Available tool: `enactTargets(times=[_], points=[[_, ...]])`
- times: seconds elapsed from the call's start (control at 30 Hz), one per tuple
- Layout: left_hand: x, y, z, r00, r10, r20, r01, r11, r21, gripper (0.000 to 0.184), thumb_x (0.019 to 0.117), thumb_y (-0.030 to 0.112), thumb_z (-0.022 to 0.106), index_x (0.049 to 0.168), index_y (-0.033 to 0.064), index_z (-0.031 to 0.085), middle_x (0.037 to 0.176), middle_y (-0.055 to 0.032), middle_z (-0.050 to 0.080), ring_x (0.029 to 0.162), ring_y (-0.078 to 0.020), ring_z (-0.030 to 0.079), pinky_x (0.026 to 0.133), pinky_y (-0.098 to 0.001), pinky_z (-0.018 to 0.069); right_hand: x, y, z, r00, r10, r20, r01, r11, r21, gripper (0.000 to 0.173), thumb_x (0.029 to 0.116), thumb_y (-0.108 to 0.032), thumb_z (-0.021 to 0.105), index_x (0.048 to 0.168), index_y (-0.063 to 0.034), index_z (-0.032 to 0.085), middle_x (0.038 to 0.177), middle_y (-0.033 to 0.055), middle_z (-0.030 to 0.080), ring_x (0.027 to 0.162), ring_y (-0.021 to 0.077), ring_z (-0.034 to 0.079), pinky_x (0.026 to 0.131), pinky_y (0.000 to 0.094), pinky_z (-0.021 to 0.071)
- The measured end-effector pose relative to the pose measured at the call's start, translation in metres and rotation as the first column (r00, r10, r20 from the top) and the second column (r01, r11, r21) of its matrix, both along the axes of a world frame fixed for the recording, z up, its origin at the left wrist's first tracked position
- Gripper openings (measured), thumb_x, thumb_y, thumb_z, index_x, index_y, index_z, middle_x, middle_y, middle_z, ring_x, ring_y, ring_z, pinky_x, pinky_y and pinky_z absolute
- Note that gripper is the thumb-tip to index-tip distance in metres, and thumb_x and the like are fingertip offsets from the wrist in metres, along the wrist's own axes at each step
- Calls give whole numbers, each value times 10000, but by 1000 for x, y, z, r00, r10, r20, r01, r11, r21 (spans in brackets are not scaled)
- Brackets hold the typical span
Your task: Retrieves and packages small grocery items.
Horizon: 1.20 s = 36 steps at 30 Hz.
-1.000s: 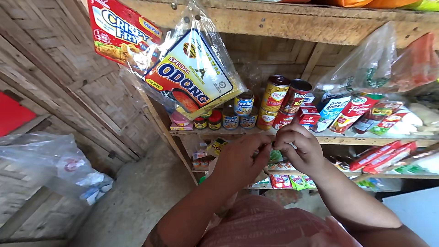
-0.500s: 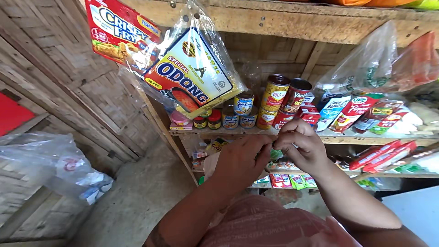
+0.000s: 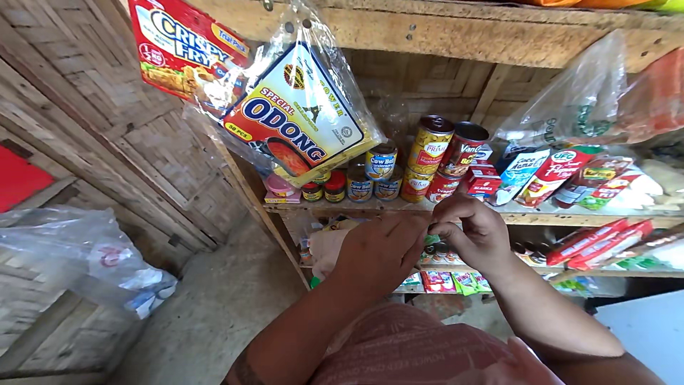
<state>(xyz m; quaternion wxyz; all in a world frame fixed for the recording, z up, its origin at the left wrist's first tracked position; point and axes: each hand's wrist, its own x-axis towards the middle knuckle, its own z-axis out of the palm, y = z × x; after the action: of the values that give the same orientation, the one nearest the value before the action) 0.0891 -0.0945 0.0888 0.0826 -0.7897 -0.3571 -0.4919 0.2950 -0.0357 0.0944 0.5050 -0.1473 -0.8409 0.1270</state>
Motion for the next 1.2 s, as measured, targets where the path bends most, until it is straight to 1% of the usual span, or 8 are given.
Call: enactTargets(times=[0.13,0.27,0.4,0.73,0.9,0.97,1.03,1.2], points=[[-2,1,0,999,21,-33,-20,1000,17,177,1019,177,569,1030,108,731,945,-35,744,758,-128,686,641,-262,548,-3,-1,-1,997,-60,45,61,998,-12,179,1008,-280,656,1084,-120,635,933,-43,641,882,7,634,824,195,568],[-4,4,-3,997,32,-66,-31,999,29,170,1013,168,570,1023,112,730,948,-39,744,741,-150,687,615,-284,541,-4,1,-2,993,-94,78,92,995,30,198,1024,-283,628,1000,-102,706,950,-23,657,941,13,635,854,178,553],[-5,6,-3,995,24,-92,-21,999,35,172,1008,164,569,1028,109,731,975,-53,745,759,-165,698,621,-295,553,-4,4,-4,994,-72,79,70,997,33,199,1022,-255,628,962,-85,713,960,-8,662,965,26,638,859,176,550],[-6,10,-3,991,-10,-132,13,1000,19,175,1007,145,555,1023,100,724,964,-62,740,775,-180,709,628,-299,566,-2,6,-7,997,-38,68,38,999,3,237,1034,-256,610,901,-77,691,925,-4,645,936,28,624,833,176,540],[-6,13,-5,992,-40,-119,41,999,10,178,1011,144,549,1050,101,717,994,-62,737,780,-169,700,637,-292,559,-4,5,-9,997,-49,65,48,999,12,240,1046,-258,584,903,-79,655,913,-7,595,915,19,594,825,161,519],[-9,15,-7,994,-81,-76,78,996,-42,185,1020,150,553,1047,89,726,999,-59,741,822,-149,711,690,-285,583,-5,6,-11,998,-37,56,39,999,-29,239,1052,-274,575,919,-89,649,918,-12,589,897,14,589,807,163,520],[-11,18,-8,991,-135,7,135,982,-130,204,1042,182,552,1045,85,731,978,-40,723,825,-102,685,718,-257,575,-4,9,-12,1000,12,4,-11,989,-148,206,1025,-293,631,936,-114,679,925,-45,638,881,-1,623,781,172,554],[-12,21,-8,968,-152,198,215,912,-349,201,991,300,657,1058,131,742,969,20,709,714,1,599,631,-173,516,-3,7,-7,995,20,-97,-57,916,-398,58,918,-205,764,933,-165,725,878,-95,693,775,-11,646,704,169,569]])
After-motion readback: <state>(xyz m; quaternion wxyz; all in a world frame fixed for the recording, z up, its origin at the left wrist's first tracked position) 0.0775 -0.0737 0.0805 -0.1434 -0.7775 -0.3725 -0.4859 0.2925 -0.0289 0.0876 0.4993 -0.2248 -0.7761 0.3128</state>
